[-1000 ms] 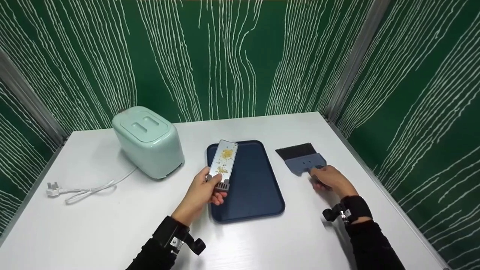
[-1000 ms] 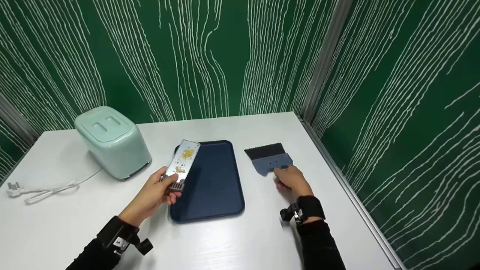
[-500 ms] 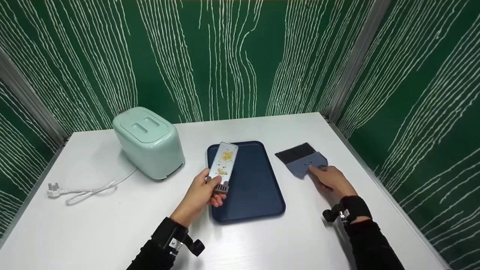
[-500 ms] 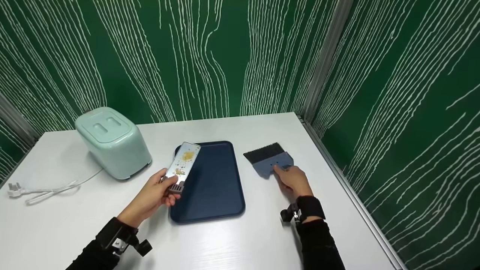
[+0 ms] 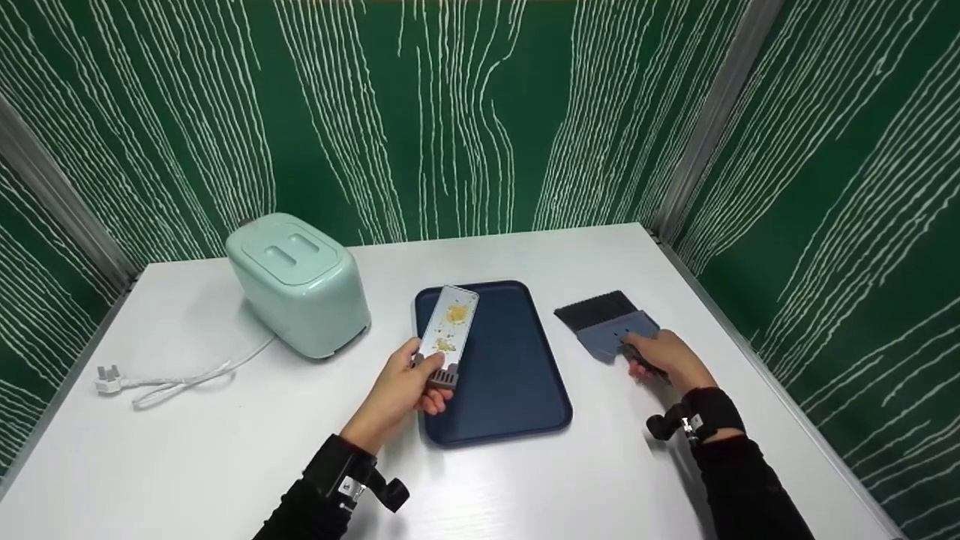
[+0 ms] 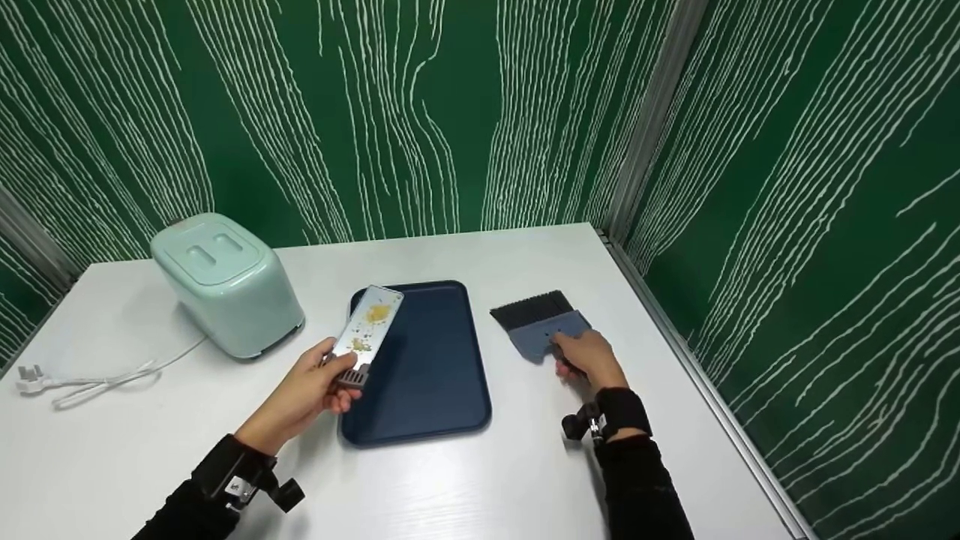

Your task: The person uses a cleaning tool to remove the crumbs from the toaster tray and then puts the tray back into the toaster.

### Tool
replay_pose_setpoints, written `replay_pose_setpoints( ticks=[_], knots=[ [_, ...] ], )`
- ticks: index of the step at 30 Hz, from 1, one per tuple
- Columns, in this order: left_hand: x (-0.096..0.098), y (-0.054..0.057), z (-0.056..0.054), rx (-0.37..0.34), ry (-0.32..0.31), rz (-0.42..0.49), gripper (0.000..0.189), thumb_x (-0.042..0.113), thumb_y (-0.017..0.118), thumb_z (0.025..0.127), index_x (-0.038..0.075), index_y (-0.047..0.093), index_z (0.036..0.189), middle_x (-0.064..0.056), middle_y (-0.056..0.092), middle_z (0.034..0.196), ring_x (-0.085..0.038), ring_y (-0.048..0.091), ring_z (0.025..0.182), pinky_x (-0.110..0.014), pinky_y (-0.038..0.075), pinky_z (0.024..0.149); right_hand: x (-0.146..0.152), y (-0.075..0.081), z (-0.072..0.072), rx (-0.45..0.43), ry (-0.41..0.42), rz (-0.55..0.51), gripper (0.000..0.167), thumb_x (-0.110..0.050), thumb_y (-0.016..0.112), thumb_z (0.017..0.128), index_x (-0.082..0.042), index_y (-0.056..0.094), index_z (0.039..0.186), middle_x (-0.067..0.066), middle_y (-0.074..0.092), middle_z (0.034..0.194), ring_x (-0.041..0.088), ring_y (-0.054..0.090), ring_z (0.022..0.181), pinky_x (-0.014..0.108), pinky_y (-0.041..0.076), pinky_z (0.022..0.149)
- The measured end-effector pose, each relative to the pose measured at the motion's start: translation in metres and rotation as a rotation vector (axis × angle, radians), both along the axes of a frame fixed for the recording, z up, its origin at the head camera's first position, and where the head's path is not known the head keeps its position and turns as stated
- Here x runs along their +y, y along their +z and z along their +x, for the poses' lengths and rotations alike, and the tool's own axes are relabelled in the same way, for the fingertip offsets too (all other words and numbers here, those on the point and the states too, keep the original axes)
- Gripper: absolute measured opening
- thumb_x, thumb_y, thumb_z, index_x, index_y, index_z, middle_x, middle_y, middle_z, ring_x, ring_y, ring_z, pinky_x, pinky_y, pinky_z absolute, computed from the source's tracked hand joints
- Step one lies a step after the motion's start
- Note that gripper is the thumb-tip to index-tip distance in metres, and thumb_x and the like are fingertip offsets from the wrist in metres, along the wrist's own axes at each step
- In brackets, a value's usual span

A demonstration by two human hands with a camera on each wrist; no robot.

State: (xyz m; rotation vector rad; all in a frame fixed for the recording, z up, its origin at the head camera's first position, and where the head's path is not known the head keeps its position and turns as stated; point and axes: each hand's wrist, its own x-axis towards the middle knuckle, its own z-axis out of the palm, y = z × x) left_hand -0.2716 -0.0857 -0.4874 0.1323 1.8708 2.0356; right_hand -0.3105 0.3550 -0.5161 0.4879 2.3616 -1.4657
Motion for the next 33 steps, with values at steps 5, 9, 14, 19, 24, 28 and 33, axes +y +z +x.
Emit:
replay_pose_setpoints(
  ticks=[5, 9, 14, 19, 24, 28, 33],
  knots=[
    [0.0, 0.0, 0.0, 0.003, -0.01, 0.002, 0.013, 0.017, 0.049, 0.114, 0.007, 0.04, 0.116, -0.01, 0.069, 0.07, -0.009, 0.061, 0.048, -0.02, 0.052, 0.044, 0.002, -0.005, -0.002, 0.086, -0.001, 0.144, 0.053, -0.054, 0.062, 0.105, -0.012, 0.063, 0.074, -0.01, 0.058, 0.054, 0.003, 0.055, 0.051, 0.02, 0.044, 0.055],
    [-0.001, 0.001, -0.001, 0.008, -0.018, -0.005, 0.014, 0.017, 0.05, 0.114, 0.007, 0.039, 0.115, -0.008, 0.069, 0.067, -0.008, 0.061, 0.046, -0.02, 0.052, 0.043, 0.003, -0.005, -0.001, 0.108, 0.007, 0.179, 0.056, -0.056, 0.063, 0.104, -0.016, 0.062, 0.065, -0.01, 0.056, 0.054, 0.005, 0.052, 0.051, 0.021, 0.042, 0.053],
    [-0.006, 0.001, -0.001, 0.008, -0.029, -0.027, 0.016, 0.016, 0.05, 0.113, 0.006, 0.041, 0.12, -0.008, 0.069, 0.067, -0.007, 0.06, 0.045, -0.02, 0.051, 0.043, -0.002, 0.001, 0.002, 0.143, 0.03, 0.192, 0.057, -0.062, 0.062, 0.103, -0.015, 0.064, 0.07, -0.009, 0.059, 0.058, 0.006, 0.05, 0.051, 0.022, 0.04, 0.051],
    [-0.012, 0.003, -0.001, 0.001, -0.052, -0.063, 0.022, 0.015, 0.05, 0.113, 0.002, 0.047, 0.131, -0.008, 0.069, 0.069, -0.008, 0.06, 0.046, -0.02, 0.052, 0.043, -0.015, 0.014, 0.005, 0.224, 0.057, 0.238, 0.059, -0.063, 0.061, 0.103, -0.016, 0.059, 0.068, -0.008, 0.054, 0.054, 0.008, 0.046, 0.047, 0.024, 0.036, 0.046],
    [-0.017, 0.005, -0.002, 0.002, -0.09, -0.088, 0.033, 0.014, 0.051, 0.112, 0.0, 0.046, 0.142, -0.007, 0.069, 0.069, -0.007, 0.059, 0.046, -0.02, 0.051, 0.043, -0.033, 0.029, 0.01, 0.319, 0.094, 0.247, 0.06, -0.06, 0.062, 0.104, -0.014, 0.057, 0.066, -0.007, 0.05, 0.052, 0.01, 0.046, 0.047, 0.025, 0.036, 0.047],
    [-0.021, 0.005, -0.003, 0.011, -0.117, -0.107, 0.033, 0.013, 0.052, 0.111, -0.003, 0.045, 0.14, -0.006, 0.069, 0.068, -0.004, 0.059, 0.045, -0.019, 0.05, 0.042, -0.051, 0.044, 0.017, 0.36, 0.106, 0.223, 0.057, -0.058, 0.063, 0.104, -0.011, 0.059, 0.07, -0.006, 0.05, 0.055, 0.01, 0.046, 0.049, 0.026, 0.037, 0.047],
    [-0.027, 0.006, -0.004, 0.009, -0.138, -0.125, 0.028, 0.013, 0.055, 0.11, -0.002, 0.047, 0.132, -0.007, 0.07, 0.069, -0.004, 0.06, 0.045, -0.019, 0.049, 0.041, -0.075, 0.062, 0.025, 0.41, 0.137, 0.241, 0.056, -0.054, 0.065, 0.105, -0.009, 0.059, 0.073, -0.005, 0.053, 0.058, 0.011, 0.048, 0.052, 0.025, 0.039, 0.049]
  ],
)
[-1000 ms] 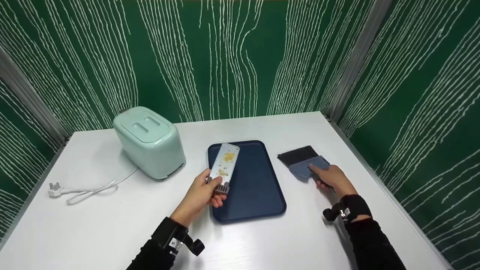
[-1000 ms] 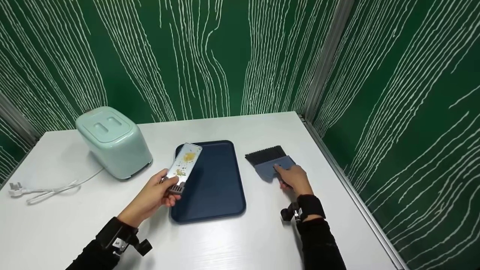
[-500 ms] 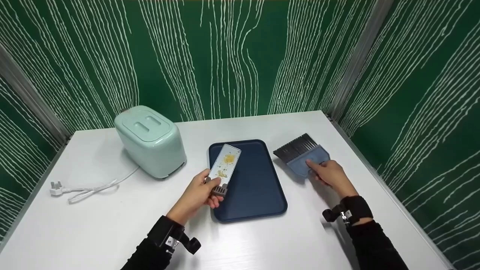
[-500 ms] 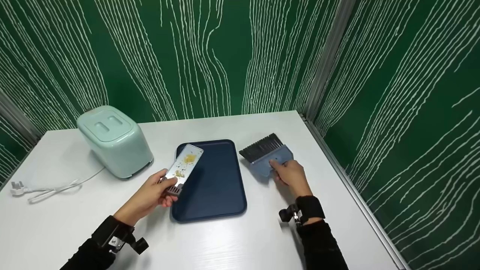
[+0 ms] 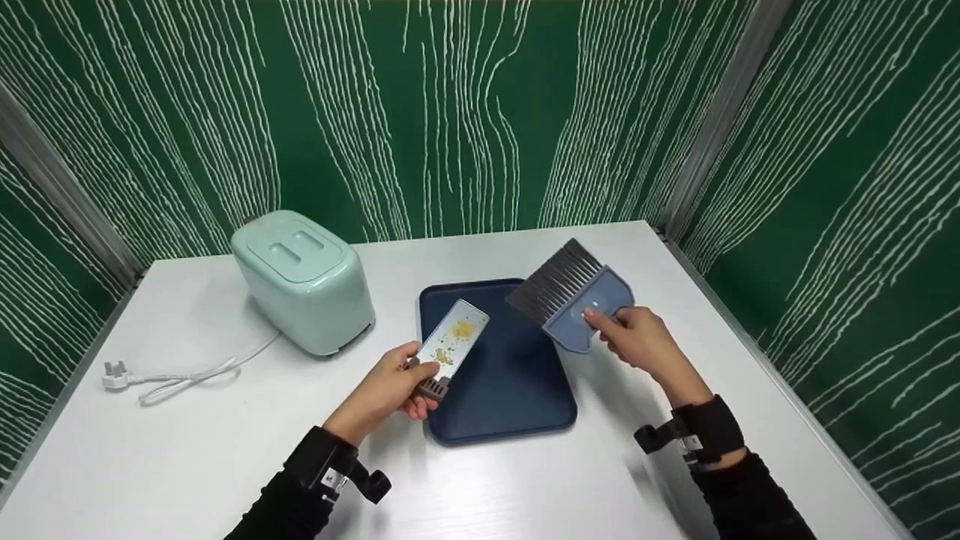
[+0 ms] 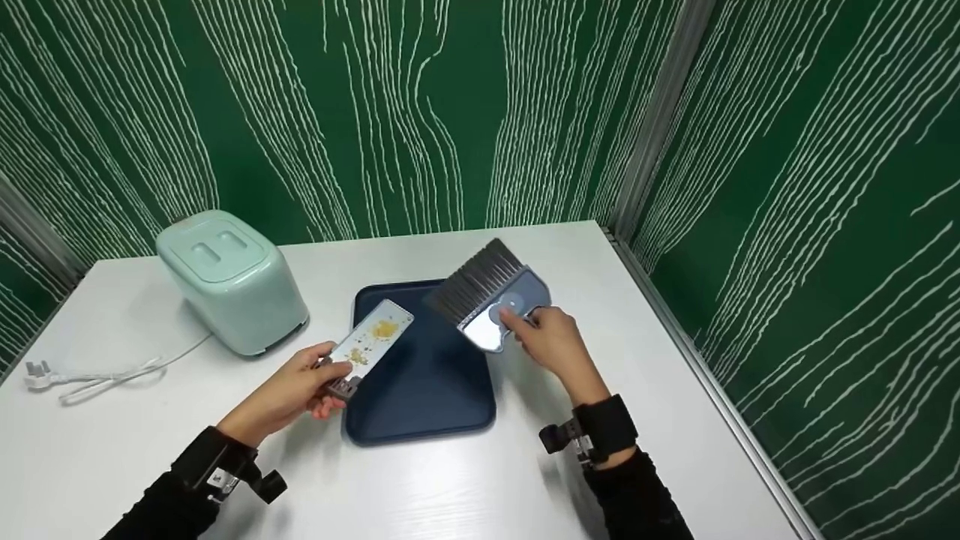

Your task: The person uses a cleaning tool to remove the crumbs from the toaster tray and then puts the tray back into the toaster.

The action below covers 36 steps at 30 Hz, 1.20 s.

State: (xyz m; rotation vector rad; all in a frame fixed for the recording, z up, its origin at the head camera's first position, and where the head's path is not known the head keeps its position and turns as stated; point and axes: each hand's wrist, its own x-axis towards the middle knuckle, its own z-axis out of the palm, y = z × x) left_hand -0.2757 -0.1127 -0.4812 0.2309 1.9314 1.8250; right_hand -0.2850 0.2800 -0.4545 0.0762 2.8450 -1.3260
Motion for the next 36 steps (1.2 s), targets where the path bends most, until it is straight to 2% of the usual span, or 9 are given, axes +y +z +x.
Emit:
replay_pose_setpoints(
  ticks=[6, 10, 19, 27, 36],
  knots=[
    [-0.004, 0.001, -0.001, 0.018, -0.028, -0.013, 0.013, 0.011, 0.059, 0.107, 0.002, 0.051, 0.112, -0.007, 0.071, 0.069, -0.005, 0.061, 0.045, -0.018, 0.048, 0.04, -0.027, 0.013, 0.01, 0.057, 0.073, 0.068, 0.05, -0.048, 0.066, 0.106, -0.007, 0.064, 0.076, 0.001, 0.066, 0.07, 0.014, 0.058, 0.061, 0.027, 0.047, 0.058],
    [-0.006, 0.002, -0.002, 0.027, -0.045, -0.017, 0.011, 0.009, 0.06, 0.106, 0.004, 0.05, 0.103, -0.006, 0.071, 0.067, -0.004, 0.059, 0.043, -0.017, 0.048, 0.041, -0.046, 0.017, 0.015, 0.096, 0.141, 0.088, 0.046, -0.046, 0.067, 0.105, -0.008, 0.068, 0.078, 0.001, 0.067, 0.071, 0.013, 0.058, 0.062, 0.027, 0.047, 0.059],
    [-0.006, 0.004, -0.005, 0.049, -0.083, -0.022, 0.019, 0.006, 0.059, 0.102, -0.004, 0.059, 0.119, -0.004, 0.071, 0.067, -0.003, 0.058, 0.044, -0.017, 0.047, 0.041, -0.081, 0.013, 0.018, 0.128, 0.258, 0.111, 0.043, -0.041, 0.069, 0.105, -0.013, 0.063, 0.073, -0.008, 0.048, 0.063, 0.009, 0.045, 0.058, 0.024, 0.036, 0.055],
    [-0.005, 0.004, -0.006, 0.079, -0.096, -0.038, 0.019, 0.006, 0.059, 0.103, -0.003, 0.061, 0.119, -0.003, 0.072, 0.068, -0.004, 0.058, 0.044, -0.018, 0.047, 0.041, -0.093, 0.007, 0.016, 0.138, 0.266, 0.139, 0.049, -0.044, 0.071, 0.103, -0.017, 0.053, 0.066, -0.01, 0.04, 0.06, 0.01, 0.042, 0.057, 0.026, 0.033, 0.053],
    [-0.004, 0.007, -0.006, 0.096, -0.102, -0.054, 0.02, 0.004, 0.058, 0.101, -0.002, 0.06, 0.12, -0.002, 0.072, 0.068, -0.003, 0.058, 0.043, -0.018, 0.047, 0.041, -0.098, 0.001, 0.017, 0.138, 0.251, 0.211, 0.052, -0.047, 0.071, 0.102, -0.02, 0.046, 0.065, -0.009, 0.037, 0.061, 0.01, 0.04, 0.056, 0.025, 0.031, 0.054]
  ],
)
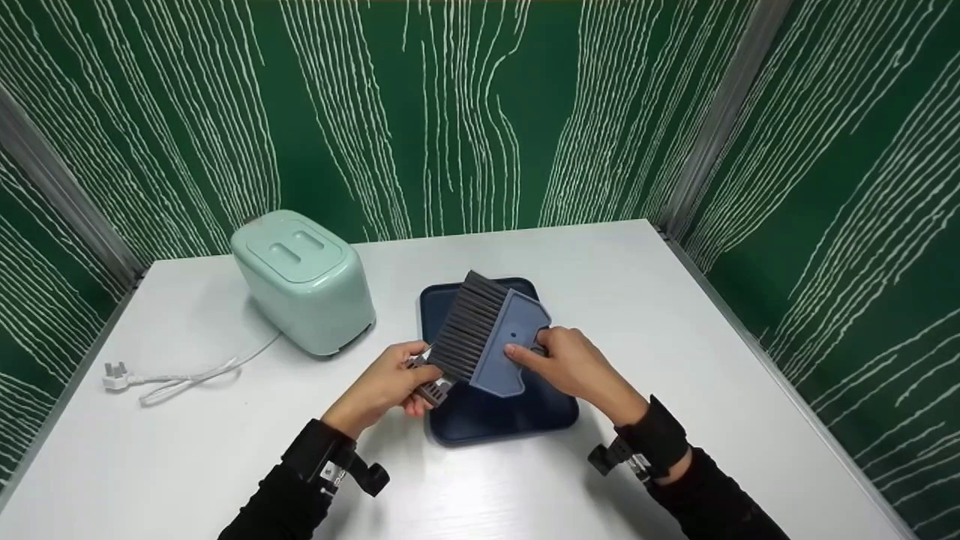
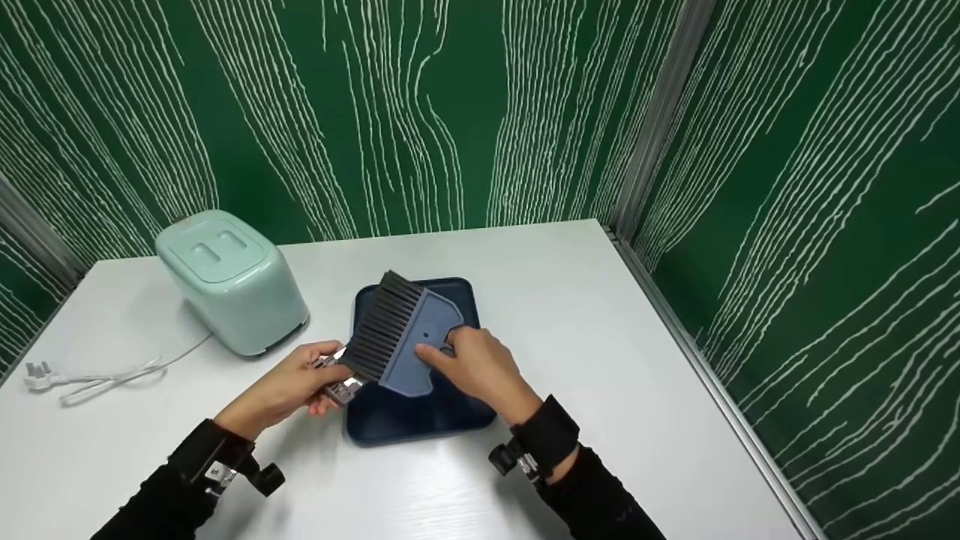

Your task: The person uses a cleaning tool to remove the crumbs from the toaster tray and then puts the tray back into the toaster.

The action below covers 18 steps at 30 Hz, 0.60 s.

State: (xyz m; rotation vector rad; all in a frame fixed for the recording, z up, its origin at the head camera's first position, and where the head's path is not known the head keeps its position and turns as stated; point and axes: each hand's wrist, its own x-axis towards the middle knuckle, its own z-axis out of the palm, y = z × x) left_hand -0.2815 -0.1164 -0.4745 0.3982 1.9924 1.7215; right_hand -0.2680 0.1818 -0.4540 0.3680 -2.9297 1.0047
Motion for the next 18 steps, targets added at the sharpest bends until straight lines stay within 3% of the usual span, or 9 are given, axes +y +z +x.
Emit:
replay_pose_setpoints(
  ticks=[11, 18],
  knots=[
    [0.0023, 0.0005, -0.0009, 0.004, 0.02, -0.012, 0.015, 0.002, 0.055, 0.099, -0.002, 0.058, 0.113, -0.002, 0.07, 0.065, -0.003, 0.058, 0.042, -0.018, 0.048, 0.04, -0.0067, -0.0051, 0.0026, 0.052, -0.031, 0.137, 0.056, -0.054, 0.071, 0.1, -0.019, 0.043, 0.067, -0.008, 0.035, 0.062, 0.012, 0.039, 0.056, 0.027, 0.029, 0.054],
    [0.0011, 0.005, -0.0025, 0.039, 0.042, -0.043, 0.006, 0.005, 0.059, 0.103, 0.001, 0.055, 0.106, -0.004, 0.071, 0.067, -0.004, 0.06, 0.043, -0.019, 0.049, 0.04, -0.0045, -0.0087, 0.0027, 0.097, -0.076, 0.21, 0.057, -0.055, 0.072, 0.099, -0.019, 0.043, 0.067, -0.007, 0.034, 0.061, 0.012, 0.038, 0.055, 0.027, 0.027, 0.052]
  ],
)
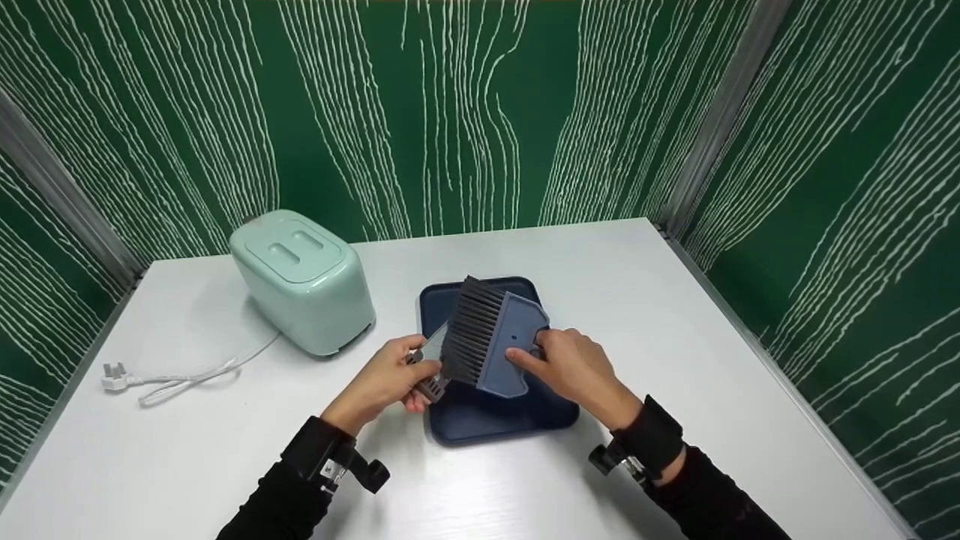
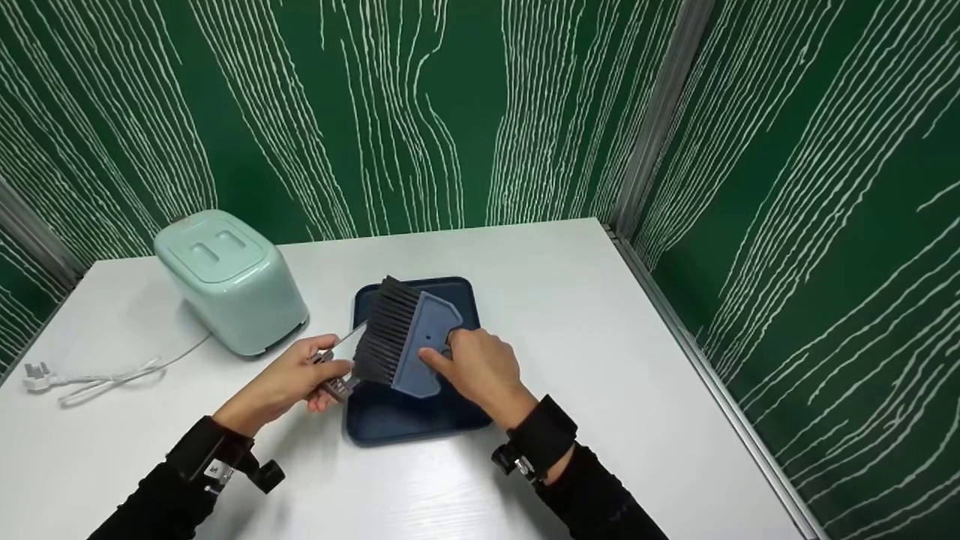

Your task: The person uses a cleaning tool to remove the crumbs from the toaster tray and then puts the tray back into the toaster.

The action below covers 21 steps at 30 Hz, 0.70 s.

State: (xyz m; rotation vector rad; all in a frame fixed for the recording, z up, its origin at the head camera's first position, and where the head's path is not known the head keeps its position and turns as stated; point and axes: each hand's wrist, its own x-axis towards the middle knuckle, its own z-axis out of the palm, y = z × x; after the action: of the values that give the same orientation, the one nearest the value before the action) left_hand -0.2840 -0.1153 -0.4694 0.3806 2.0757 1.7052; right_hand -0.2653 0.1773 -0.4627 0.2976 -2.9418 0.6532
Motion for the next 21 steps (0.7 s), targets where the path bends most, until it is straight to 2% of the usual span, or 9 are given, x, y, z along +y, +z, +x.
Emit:
replay_pose_setpoints(
  ticks=[4, 6, 11, 21],
  knots=[
    [0.0, 0.003, 0.001, 0.017, -0.008, -0.011, 0.007, 0.005, 0.06, 0.104, 0.0, 0.057, 0.109, -0.004, 0.071, 0.069, -0.004, 0.061, 0.043, -0.019, 0.049, 0.04, 0.003, -0.003, -0.001, 0.039, -0.018, 0.032, 0.055, -0.055, 0.072, 0.099, -0.018, 0.046, 0.067, -0.006, 0.037, 0.061, 0.013, 0.041, 0.054, 0.028, 0.03, 0.051],
    [0.001, 0.004, 0.001, 0.025, -0.015, -0.011, 0.007, 0.005, 0.059, 0.104, 0.002, 0.053, 0.102, -0.004, 0.071, 0.067, -0.004, 0.06, 0.043, -0.02, 0.049, 0.04, 0.005, -0.004, -0.002, 0.061, -0.024, 0.039, 0.055, -0.055, 0.072, 0.099, -0.017, 0.048, 0.067, -0.006, 0.039, 0.06, 0.014, 0.043, 0.054, 0.029, 0.031, 0.05],
    [0.002, 0.006, 0.002, 0.045, -0.024, -0.008, 0.023, 0.005, 0.058, 0.103, 0.01, 0.041, 0.088, -0.003, 0.069, 0.06, -0.004, 0.061, 0.041, -0.02, 0.05, 0.039, 0.01, -0.007, -0.005, 0.118, -0.037, 0.074, 0.056, -0.054, 0.072, 0.099, -0.017, 0.047, 0.066, -0.005, 0.04, 0.059, 0.016, 0.047, 0.053, 0.03, 0.034, 0.049],
    [0.003, 0.01, 0.002, 0.065, -0.032, -0.058, 0.029, 0.006, 0.059, 0.103, 0.013, 0.037, 0.085, -0.004, 0.068, 0.058, -0.005, 0.061, 0.04, -0.021, 0.05, 0.039, 0.022, -0.006, -0.007, 0.193, -0.071, 0.123, 0.055, -0.054, 0.071, 0.1, -0.017, 0.051, 0.066, -0.005, 0.045, 0.059, 0.017, 0.048, 0.05, 0.033, 0.036, 0.045]
  ],
)
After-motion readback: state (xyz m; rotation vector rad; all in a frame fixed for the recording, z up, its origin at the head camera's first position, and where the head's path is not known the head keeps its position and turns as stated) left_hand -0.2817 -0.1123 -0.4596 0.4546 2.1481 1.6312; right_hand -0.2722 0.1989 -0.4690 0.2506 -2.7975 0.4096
